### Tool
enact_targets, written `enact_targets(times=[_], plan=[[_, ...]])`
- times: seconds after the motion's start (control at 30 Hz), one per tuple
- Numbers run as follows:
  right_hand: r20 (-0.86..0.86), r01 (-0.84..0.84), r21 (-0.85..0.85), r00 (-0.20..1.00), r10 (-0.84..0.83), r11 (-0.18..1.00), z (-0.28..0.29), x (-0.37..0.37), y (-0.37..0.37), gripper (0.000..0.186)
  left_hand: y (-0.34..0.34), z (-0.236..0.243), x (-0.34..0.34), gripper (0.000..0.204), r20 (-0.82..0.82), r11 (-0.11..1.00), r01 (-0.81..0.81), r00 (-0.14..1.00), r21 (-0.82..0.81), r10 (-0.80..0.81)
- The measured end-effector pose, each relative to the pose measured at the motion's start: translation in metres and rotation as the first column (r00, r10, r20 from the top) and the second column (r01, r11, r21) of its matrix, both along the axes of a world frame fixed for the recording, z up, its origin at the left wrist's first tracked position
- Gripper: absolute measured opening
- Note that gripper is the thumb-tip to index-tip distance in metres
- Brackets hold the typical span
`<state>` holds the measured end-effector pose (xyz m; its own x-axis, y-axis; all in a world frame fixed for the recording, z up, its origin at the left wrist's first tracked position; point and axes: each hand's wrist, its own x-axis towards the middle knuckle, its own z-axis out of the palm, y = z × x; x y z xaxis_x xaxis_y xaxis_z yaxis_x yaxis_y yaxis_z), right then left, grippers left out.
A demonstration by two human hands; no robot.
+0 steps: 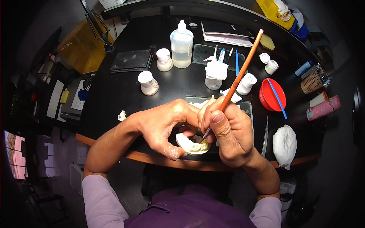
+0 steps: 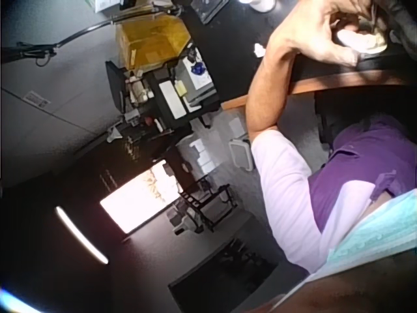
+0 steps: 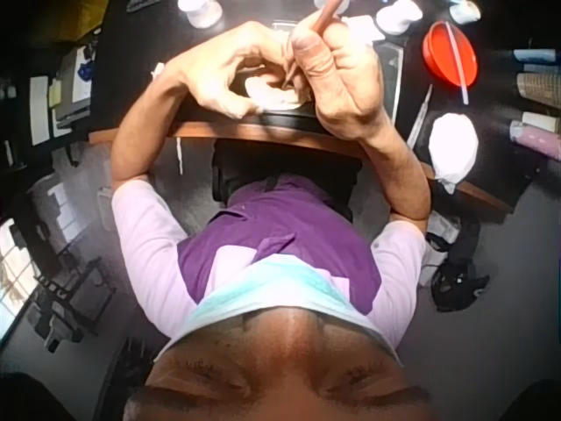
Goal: The person applies a liquid material from a glass plate to a dental bridge using a small brush, then uses a metal tool to refine the surface of the bridge.
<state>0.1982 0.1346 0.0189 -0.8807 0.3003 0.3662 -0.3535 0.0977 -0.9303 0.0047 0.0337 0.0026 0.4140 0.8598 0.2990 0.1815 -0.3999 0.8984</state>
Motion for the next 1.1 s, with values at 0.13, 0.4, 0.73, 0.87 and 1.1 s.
enact_targets(times=[0.13,0.4,0.73,0.87,1.1], plan=[[0.003,-0.003,-0.011,1.000,0.003,1.000,0.001,0.001,-0.001,0.033,0.001,-0.002,0.000,0.055,-0.005,0.999,0.007,1.000,0.052,-0.007],[-0.027,-0.008,-0.123,1.000,0.005,0.992,0.002,0.000,0.000,0.032,0.000,-0.002,-0.001,0.057,0.004,1.000,-0.006,1.000,-0.006,0.006],[-0.156,0.694,0.132,0.720,-0.677,0.708,0.031,0.041,0.073,0.012,-0.004,-0.001,-0.008,0.074,0.098,1.000,-0.012,0.995,-0.026,0.014],[-0.033,0.746,0.388,0.597,-0.801,0.540,0.017,0.087,0.123,0.011,-0.002,0.007,-0.007,0.073,0.088,1.000,-0.007,0.996,-0.010,0.008],[-0.051,0.575,0.762,0.512,-0.858,0.298,0.000,0.108,0.131,0.009,-0.002,0.006,-0.008,0.073,0.047,0.998,-0.060,0.997,-0.023,0.061]])
